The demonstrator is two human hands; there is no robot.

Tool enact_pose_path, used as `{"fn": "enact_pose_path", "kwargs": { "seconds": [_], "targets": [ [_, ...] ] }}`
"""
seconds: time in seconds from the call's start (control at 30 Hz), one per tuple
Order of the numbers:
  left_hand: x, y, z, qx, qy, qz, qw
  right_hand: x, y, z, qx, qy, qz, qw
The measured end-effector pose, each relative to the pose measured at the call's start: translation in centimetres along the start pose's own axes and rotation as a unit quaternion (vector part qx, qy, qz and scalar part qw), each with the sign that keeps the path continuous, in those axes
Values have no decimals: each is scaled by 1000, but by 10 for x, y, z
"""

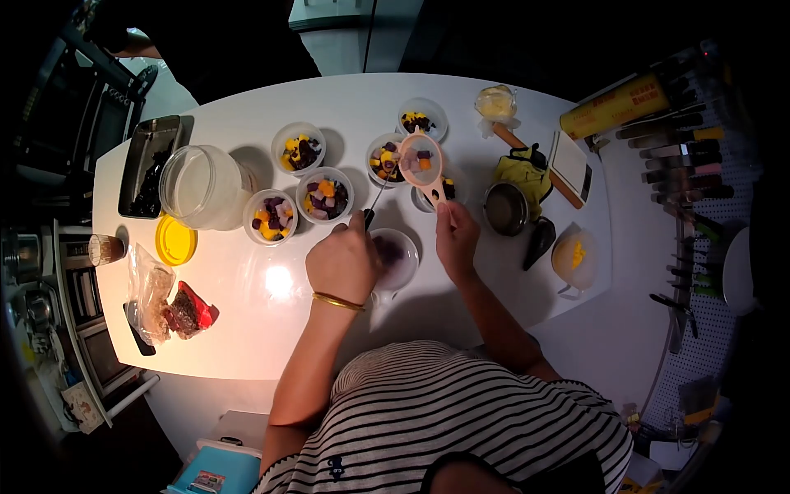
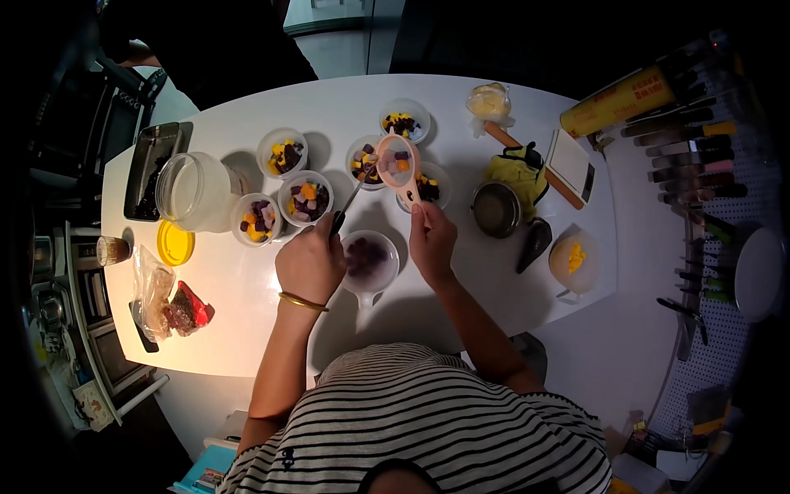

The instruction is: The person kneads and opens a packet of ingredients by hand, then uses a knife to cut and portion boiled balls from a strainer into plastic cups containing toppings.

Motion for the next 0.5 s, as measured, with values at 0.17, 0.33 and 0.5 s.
{"fn": "enact_pose_path", "kwargs": {
  "seconds": [0.17, 0.33, 0.5],
  "targets": [
    [16, -9, -12, -27, -23, -16, 999, 0, 1, 7, 24, -14, -1, 1000],
    [-15, -4, -12, -12, 5, 65, 998, -4, -1, 13, 39, -22, -1, 999],
    [-13, -2, -1, 11, 9, 37, 999, 1, -1, 11, 40, -34, -13, 999]
  ]
}}
Point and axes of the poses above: each hand's wrist, its own y-axis towards the middle knuckle, its own x-axis out of the back of the hand, z = x × y, the point moved 10 cm from there along y, towards the middle knuckle, and after that the axes turned 2 degrees about -x, right-handed, at the moved point
